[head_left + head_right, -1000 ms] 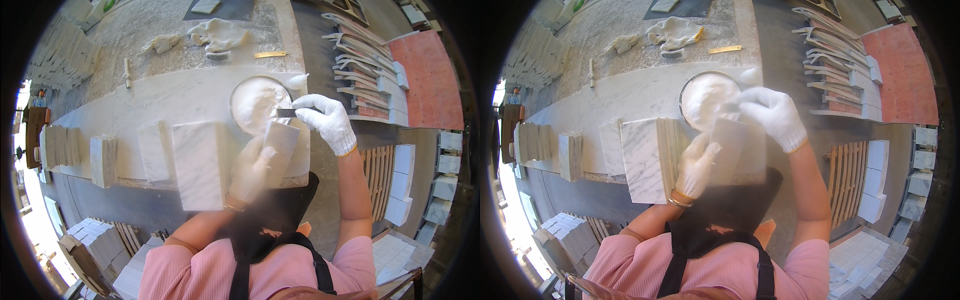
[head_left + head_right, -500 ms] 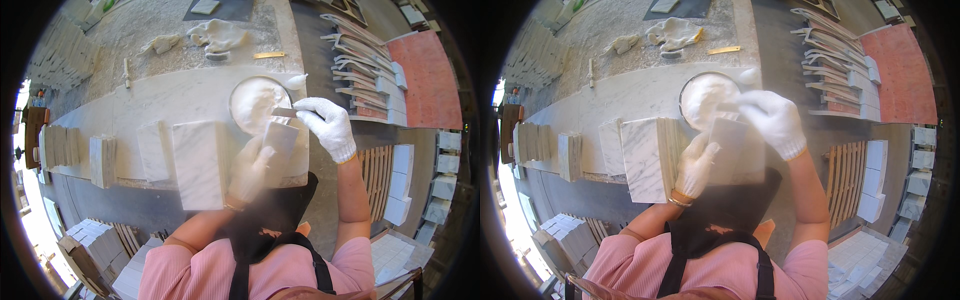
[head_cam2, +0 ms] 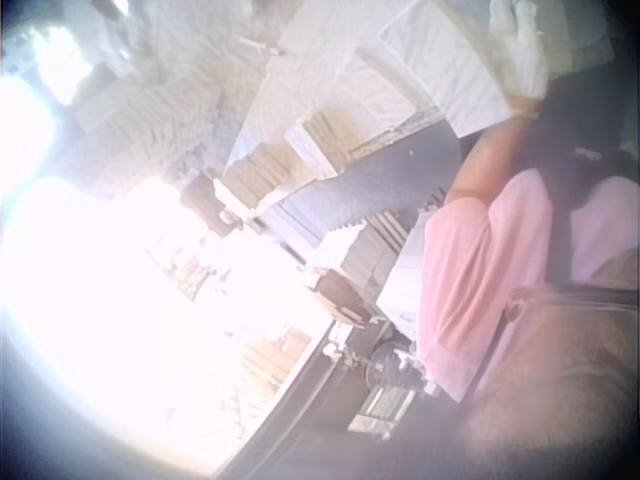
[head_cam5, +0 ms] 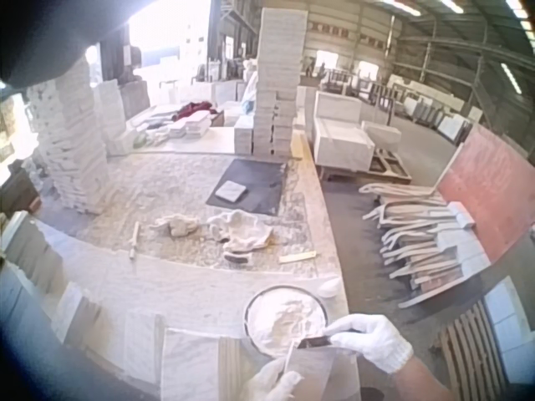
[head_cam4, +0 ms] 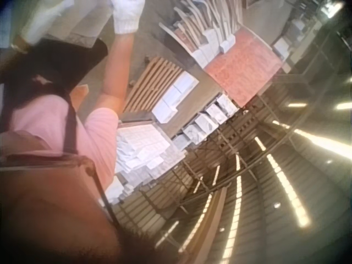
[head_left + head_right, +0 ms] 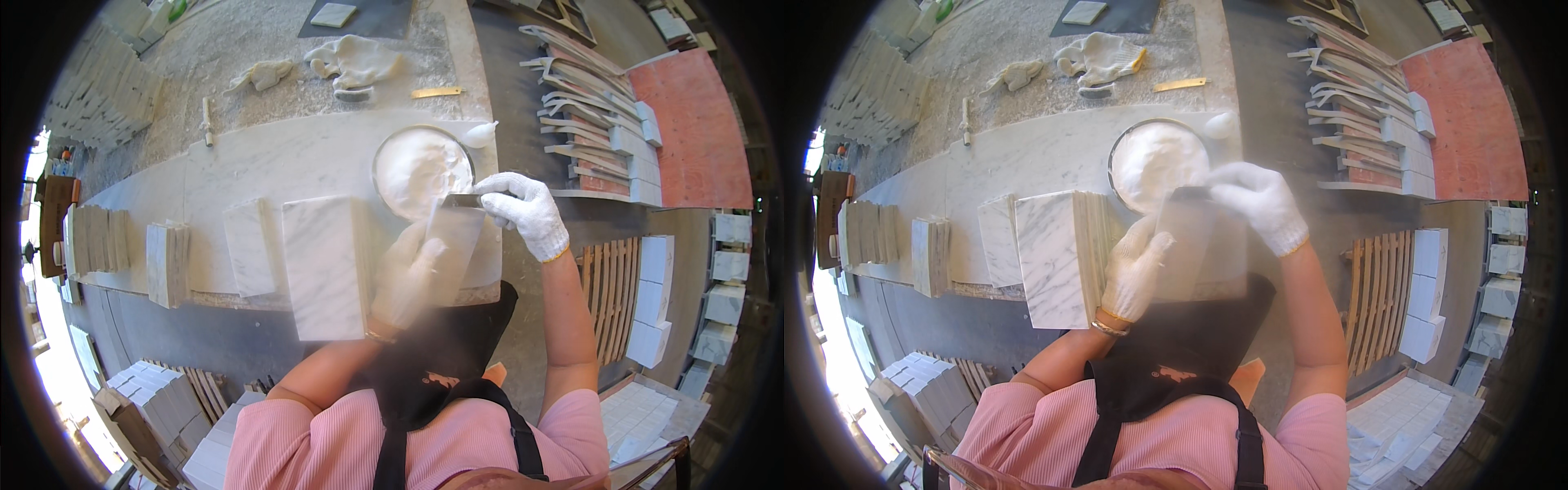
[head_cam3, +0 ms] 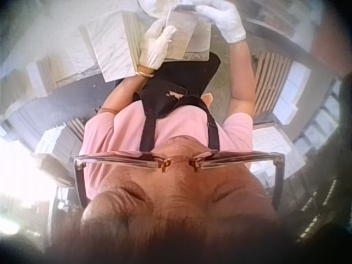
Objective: The person applies a white paste to the edges of rectangular tiles using a small metal spatula, then rubs the edges with a green abrasive block. The person repeats this process on multiple tiles, handling them one at a time and placing them back on the workbench.
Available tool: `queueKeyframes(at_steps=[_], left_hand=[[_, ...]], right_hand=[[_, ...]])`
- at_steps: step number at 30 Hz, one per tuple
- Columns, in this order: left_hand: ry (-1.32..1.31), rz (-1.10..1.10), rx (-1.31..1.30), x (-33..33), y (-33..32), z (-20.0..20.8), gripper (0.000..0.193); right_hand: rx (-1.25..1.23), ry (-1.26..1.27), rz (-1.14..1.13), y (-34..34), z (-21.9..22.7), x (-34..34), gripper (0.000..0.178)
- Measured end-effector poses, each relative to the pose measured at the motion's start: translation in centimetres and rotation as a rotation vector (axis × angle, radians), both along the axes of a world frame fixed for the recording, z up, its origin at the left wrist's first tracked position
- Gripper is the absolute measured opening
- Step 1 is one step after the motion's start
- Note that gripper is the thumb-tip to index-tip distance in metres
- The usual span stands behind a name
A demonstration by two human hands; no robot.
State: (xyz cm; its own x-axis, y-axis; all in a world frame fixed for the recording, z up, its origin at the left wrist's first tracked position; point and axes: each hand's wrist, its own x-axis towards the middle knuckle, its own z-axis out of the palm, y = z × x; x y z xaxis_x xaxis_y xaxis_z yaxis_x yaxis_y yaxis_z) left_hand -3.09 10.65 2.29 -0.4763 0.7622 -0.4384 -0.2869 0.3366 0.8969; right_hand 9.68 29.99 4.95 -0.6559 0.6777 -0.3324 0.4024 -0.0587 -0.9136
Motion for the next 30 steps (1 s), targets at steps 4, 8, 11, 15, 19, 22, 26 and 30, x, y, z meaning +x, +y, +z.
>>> queueKeyframes(at_steps=[4,8,11,15,19,22,26,30], left_hand=[[-0.03,-0.003,0.017,0.0,-0.2,-0.2,0.041],[-0.006,-0.017,0.025,0.0,-0.4,-1.1,0.042],[-0.025,0.01,0.107,0.3,-0.6,-1.9,0.041],[-0.057,0.044,0.178,0.4,-0.6,-2.6,0.04],[-0.03,0.019,0.114,0.2,-0.5,-2.7,0.042],[-0.032,0.005,0.078,0.2,-0.7,-2.1,0.042],[-0.009,-0.01,0.074,0.3,-0.7,-1.3,0.043],[0.038,0.069,0.153,0.5,-0.4,-1.3,0.039]], right_hand=[[0.025,-0.01,-0.017,0.8,0.6,1.1,0.018],[0.27,-0.04,-0.038,1.4,0.3,0.8,0.017],[0.721,-0.249,0.048,1.1,-0.6,-1.1,0.019],[0.726,-0.357,0.188,0.8,-0.3,-2.6,0.03],[0.449,-0.414,-0.023,2.8,1.5,-1.2,0.046],[0.494,-0.402,-0.136,5.2,1.5,-0.1,0.057],[0.348,-0.208,-0.085,8.1,-0.8,-0.8,0.073],[0.211,-0.103,0.061,9.6,-2.9,-2.6,0.079]])
